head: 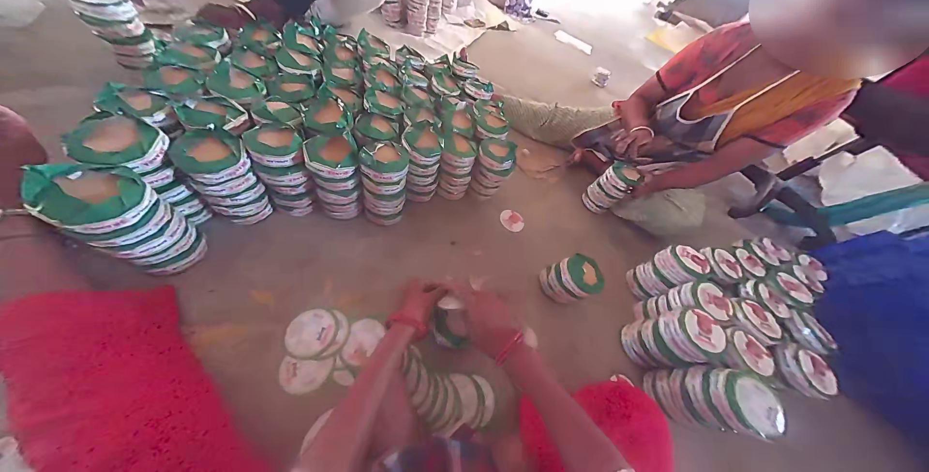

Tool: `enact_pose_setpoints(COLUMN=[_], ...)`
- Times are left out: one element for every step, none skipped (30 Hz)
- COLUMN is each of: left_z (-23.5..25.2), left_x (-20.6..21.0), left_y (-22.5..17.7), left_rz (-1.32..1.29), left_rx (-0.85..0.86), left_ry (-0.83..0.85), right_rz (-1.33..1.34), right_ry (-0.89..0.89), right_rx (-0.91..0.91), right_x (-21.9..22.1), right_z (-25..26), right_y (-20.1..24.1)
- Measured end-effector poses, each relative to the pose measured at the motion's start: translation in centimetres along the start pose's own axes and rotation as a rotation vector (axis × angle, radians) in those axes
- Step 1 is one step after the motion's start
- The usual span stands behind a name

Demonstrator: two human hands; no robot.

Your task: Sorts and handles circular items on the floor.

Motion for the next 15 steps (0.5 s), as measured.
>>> enact_pose_setpoints(left_z=[-0.3, -0.7, -1.1, -1.6, -1.9, -2.3, -2.5, -2.7, -2.8, -2.9, -3.0, -3.1, -3.1, -3.1, -3.1], left_x=[0.2, 0.3, 0.2, 0.1, 0.1, 0.1, 0.1, 0.1, 0.1, 0.1, 0.0, 0.0, 0.0, 0.0, 0.0], left_y=[-0.1, -0.1, 0.0, 0.1, 0.3, 0.5, 0.8, 1.2, 1.6, 1.8, 1.8, 1.8, 1.6, 1.4, 1.2], left_rz=[-0.021, -0.048, -0.081, -0.108, -0.126, -0.134, -0.137, -0.132, -0.125, -0.12, -0.113, -0.1, -0.081, -0.055, -0.03], left_rx=[0.025, 0.043, 0.061, 0.072, 0.081, 0.089, 0.094, 0.089, 0.082, 0.076, 0.07, 0.065, 0.065, 0.075, 0.09], left_ry=[0.025, 0.042, 0.047, 0.054, 0.061, 0.065, 0.065, 0.061, 0.052, 0.039, 0.03, 0.024, 0.024, 0.023, 0.014], right_rz=[0.004, 0.009, 0.014, 0.016, 0.022, 0.033, 0.052, 0.058, 0.063, 0.066, 0.064, 0.062, 0.062, 0.065, 0.079], right_ry=[0.008, 0.014, 0.013, -0.004, -0.017, -0.023, -0.031, -0.034, -0.053, -0.07, -0.082, -0.091, -0.093, -0.096, -0.092], right_rx=[0.008, 0.006, -0.003, -0.025, -0.048, -0.074, -0.098, -0.12, -0.145, -0.165, -0.181, -0.196, -0.209, -0.228, -0.238], right_x=[0.0, 0.1, 0.2, 0.4, 0.7, 1.2, 1.7, 2.3, 2.7, 3.0, 3.2, 3.2, 3.1, 3.2, 3.3], right_z=[-0.1, -0.2, -0.4, -0.6, -0.9, -1.3, -1.5, -1.8, -2.0, -2.1, -2.2, -2.3, -2.4, -2.5, -2.5], right_y=[-0.2, -0.4, -0.4, -0.4, -0.3, -0.3, -0.3, -0.3, -0.3, -0.4, -0.4, -0.4, -0.4, -0.5, -0.6])
Point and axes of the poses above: each hand's wrist, its own z-axis towards the middle knuckle, its own x-axis out of the palm, y = z × x, the point moved 10 cm from there along z, towards the middle knuckle, and after that the axes turned 3 degrees about -z, right-handed, at the moved point
